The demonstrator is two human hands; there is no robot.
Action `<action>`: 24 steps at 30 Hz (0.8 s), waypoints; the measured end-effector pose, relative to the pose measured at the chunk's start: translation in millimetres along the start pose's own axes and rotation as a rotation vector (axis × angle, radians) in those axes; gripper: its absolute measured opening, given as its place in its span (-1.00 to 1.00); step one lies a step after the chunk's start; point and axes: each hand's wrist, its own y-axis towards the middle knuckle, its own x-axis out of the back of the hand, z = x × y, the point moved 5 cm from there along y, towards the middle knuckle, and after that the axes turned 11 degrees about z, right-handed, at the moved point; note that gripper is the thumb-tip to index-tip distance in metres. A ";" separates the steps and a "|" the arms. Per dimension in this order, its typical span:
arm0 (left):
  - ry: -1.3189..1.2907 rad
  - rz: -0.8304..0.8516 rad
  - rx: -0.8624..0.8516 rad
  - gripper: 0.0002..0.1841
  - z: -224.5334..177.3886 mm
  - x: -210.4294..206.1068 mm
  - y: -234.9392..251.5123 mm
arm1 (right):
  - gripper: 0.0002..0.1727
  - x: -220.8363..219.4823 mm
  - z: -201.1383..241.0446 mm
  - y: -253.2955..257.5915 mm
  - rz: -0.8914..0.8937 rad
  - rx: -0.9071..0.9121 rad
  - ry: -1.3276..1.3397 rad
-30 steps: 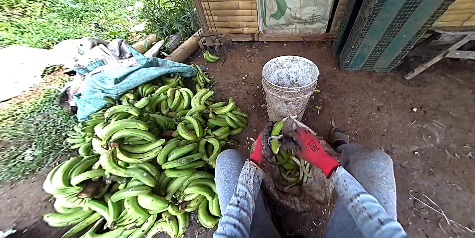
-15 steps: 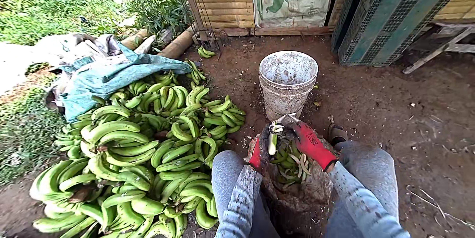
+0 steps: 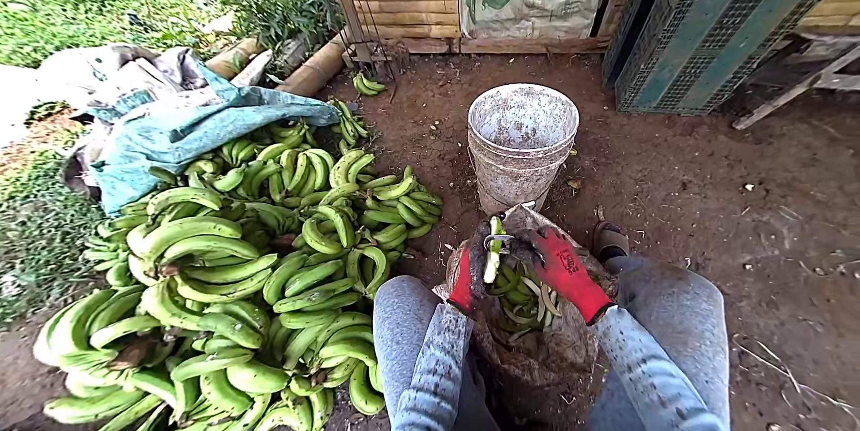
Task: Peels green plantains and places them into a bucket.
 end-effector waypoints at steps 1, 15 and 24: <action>0.033 0.022 0.042 -0.56 4.7 -2.4 -2.9 | -0.48 7.5 -7.6 5.8 -0.077 -0.061 -0.017; -0.432 -0.173 -0.110 -0.57 -50.2 -17.7 5.2 | -0.47 12.0 20.4 -16.2 -0.047 -0.030 -0.007; 0.438 -0.122 0.226 -0.52 -51.1 -48.5 -36.8 | -0.50 10.5 -1.3 8.1 -0.127 -0.152 -0.032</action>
